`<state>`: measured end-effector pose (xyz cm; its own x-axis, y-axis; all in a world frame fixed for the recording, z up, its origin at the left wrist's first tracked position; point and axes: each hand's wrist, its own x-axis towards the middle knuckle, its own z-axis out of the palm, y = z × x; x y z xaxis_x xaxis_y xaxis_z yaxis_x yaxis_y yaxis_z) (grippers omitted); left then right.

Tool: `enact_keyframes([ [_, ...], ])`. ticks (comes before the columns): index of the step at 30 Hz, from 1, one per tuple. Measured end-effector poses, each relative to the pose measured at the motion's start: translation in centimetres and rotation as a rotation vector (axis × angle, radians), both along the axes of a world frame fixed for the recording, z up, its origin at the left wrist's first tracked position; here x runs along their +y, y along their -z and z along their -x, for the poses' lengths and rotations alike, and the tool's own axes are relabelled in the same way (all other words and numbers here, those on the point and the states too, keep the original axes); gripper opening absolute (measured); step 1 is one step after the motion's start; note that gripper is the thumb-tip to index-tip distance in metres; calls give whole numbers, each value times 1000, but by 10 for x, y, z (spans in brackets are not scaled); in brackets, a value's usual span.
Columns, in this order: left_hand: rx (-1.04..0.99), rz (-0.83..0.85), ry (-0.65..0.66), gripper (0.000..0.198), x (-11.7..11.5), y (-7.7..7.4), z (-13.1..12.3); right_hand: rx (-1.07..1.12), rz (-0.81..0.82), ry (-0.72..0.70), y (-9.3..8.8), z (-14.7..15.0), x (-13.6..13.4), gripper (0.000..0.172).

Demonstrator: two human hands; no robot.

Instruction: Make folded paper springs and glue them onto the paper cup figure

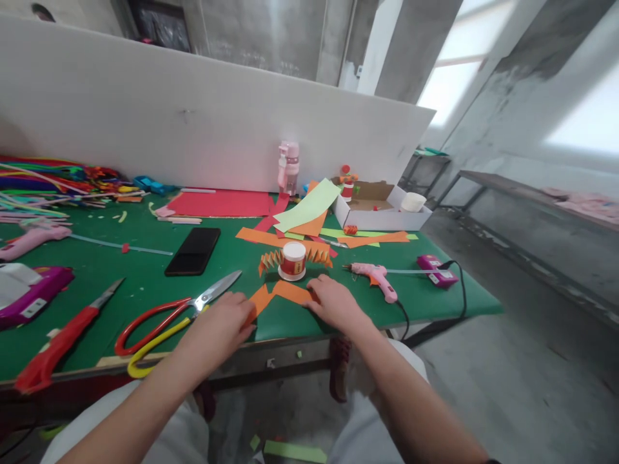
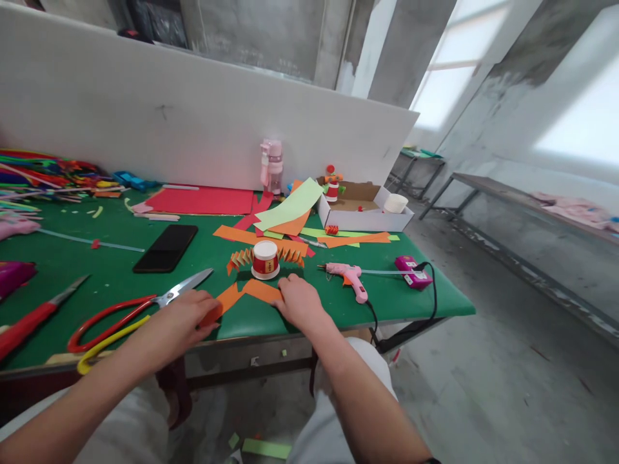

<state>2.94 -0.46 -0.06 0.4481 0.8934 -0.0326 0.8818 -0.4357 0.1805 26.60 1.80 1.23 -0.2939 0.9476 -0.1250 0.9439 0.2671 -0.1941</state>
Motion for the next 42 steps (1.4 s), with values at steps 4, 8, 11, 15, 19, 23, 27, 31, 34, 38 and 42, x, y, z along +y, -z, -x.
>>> enact_keyframes([
  [4,58,-40,-83,23,-8,-2,-16,76,105,102,0,2,7,26],
  [8,59,-22,-104,17,-5,-2,-14,102,66,98,1,-2,9,25],
  [11,0,73,-77,4,-2,-2,-8,83,31,67,-1,-2,7,27],
  [15,-1,80,-104,15,0,-1,-7,42,43,72,-4,0,4,29],
  [19,15,85,-147,22,0,-4,-11,28,36,98,-7,5,0,32],
  [23,-50,137,-127,4,-3,-5,-7,-34,24,120,-10,9,-6,28],
  [27,-68,168,-126,12,-5,-4,-4,-47,42,95,-11,8,-9,20],
  [31,-1,93,-187,20,-2,-1,-8,5,58,91,-10,5,-7,17],
  [34,-23,-1,-240,21,-1,-1,-8,53,60,103,-9,3,-4,15],
  [38,-262,-115,-388,13,-11,-5,-10,244,48,122,-4,4,-5,10],
  [42,-484,-347,-613,7,-31,-9,-15,874,290,150,7,16,-12,13],
])
